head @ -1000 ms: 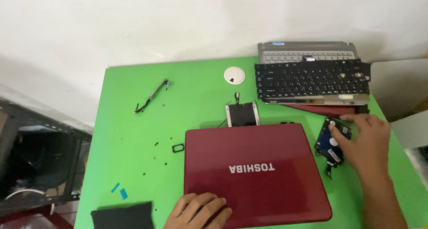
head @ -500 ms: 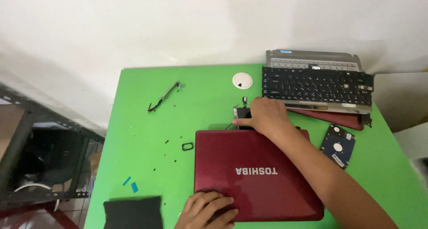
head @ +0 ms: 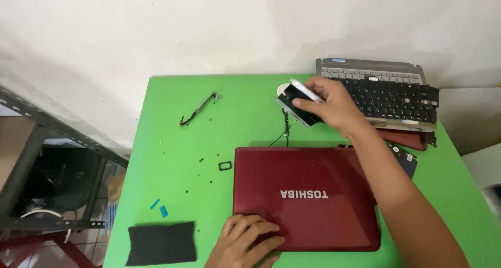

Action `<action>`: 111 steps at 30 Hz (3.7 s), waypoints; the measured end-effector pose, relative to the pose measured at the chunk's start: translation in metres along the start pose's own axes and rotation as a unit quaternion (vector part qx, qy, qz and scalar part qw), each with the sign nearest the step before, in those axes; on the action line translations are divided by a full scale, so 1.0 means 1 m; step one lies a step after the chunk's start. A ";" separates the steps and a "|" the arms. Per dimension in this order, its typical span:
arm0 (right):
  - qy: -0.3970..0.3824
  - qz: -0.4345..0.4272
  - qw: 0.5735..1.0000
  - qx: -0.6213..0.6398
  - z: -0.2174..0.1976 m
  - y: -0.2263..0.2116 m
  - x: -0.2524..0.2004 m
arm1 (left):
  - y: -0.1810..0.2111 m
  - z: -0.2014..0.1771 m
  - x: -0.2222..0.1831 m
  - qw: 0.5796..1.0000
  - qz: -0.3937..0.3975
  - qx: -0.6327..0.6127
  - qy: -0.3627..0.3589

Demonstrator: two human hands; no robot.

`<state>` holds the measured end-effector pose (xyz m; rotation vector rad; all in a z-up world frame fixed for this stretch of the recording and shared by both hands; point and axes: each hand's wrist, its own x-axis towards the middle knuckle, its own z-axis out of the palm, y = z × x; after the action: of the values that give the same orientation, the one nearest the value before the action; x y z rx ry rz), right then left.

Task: Connecting internal cables and components like the hard drive during laptop assembly.

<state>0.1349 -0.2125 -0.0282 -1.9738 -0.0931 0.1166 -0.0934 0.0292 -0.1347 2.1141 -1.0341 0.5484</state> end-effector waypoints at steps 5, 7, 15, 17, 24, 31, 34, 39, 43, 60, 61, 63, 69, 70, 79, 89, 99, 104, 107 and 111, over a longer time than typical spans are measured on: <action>0.096 -0.083 0.984 0.127 -0.031 -0.003 -0.018 | 0.006 -0.054 0.054 0.996 -0.010 -0.091 0.008; 0.129 -0.071 0.979 0.140 -0.043 -0.002 -0.029 | -0.005 -0.066 0.080 0.996 -0.035 -0.084 0.013; 0.227 -0.058 0.944 0.234 -0.077 0.088 -0.045 | -0.147 0.040 0.198 0.900 -0.321 0.207 -0.211; 0.245 -0.044 0.937 0.246 -0.082 0.101 -0.049 | -0.163 0.068 0.205 0.876 -0.310 0.239 -0.280; 0.311 -0.013 0.915 0.255 -0.092 0.112 -0.046 | -0.215 0.071 0.202 0.832 -0.360 0.279 -0.316; 0.298 -0.031 0.912 0.281 -0.088 0.112 -0.049 | -0.238 -0.017 0.158 0.871 -0.363 0.234 -0.236; 0.293 -0.024 0.915 0.278 -0.087 0.116 -0.048 | -0.209 -0.041 0.146 0.891 -0.399 0.145 -0.159; 0.284 -0.022 0.924 0.254 -0.081 0.116 -0.048 | -0.190 -0.042 0.135 0.934 -0.352 0.056 0.018; 0.278 -0.023 0.926 0.255 -0.076 0.112 -0.053 | -0.168 -0.047 0.150 0.889 -0.424 -0.119 0.127; 0.245 -0.019 0.956 0.161 -0.062 0.107 -0.051 | -0.098 -0.086 0.122 0.857 -0.305 -0.296 0.290; 0.245 -0.017 0.956 0.161 -0.052 0.106 -0.052 | -0.091 -0.080 0.119 0.857 -0.307 -0.297 0.288; 0.173 -0.097 0.968 0.156 -0.033 0.104 -0.055 | -0.079 -0.069 0.114 0.871 -0.289 -0.329 0.221; 0.233 -0.314 0.874 -0.288 -0.035 0.065 -0.074 | -0.024 -0.025 0.114 0.913 -0.193 -0.351 0.077; 0.232 -0.314 0.874 -0.288 -0.035 0.060 -0.082 | -0.009 -0.028 0.119 0.913 -0.194 -0.351 0.077; -0.141 -0.134 0.971 0.139 -0.020 0.068 -0.116 | 0.017 0.001 0.133 0.964 -0.131 -0.211 -0.099; 0.025 -0.003 0.906 0.422 -0.023 0.098 -0.089 | 0.000 0.022 0.077 0.961 -0.005 0.144 -0.237; 0.081 -0.063 0.802 0.588 -0.062 0.123 -0.071 | 0.008 0.023 0.067 0.935 0.052 0.247 -0.250; 0.063 -0.033 0.812 0.579 -0.089 0.137 -0.067 | 0.007 0.023 0.063 0.934 0.089 0.258 -0.231; 0.019 0.009 0.858 0.513 -0.109 0.147 -0.065 | 0.006 0.023 0.058 0.947 0.115 0.218 -0.204; -0.032 0.001 0.959 0.283 -0.132 0.129 -0.096 | 0.002 0.031 0.046 0.962 0.153 0.197 -0.114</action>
<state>0.0578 -0.3951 -0.0912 -1.3974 -0.0885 0.1865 -0.0657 -0.0180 -0.1254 2.4194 -1.5034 0.7193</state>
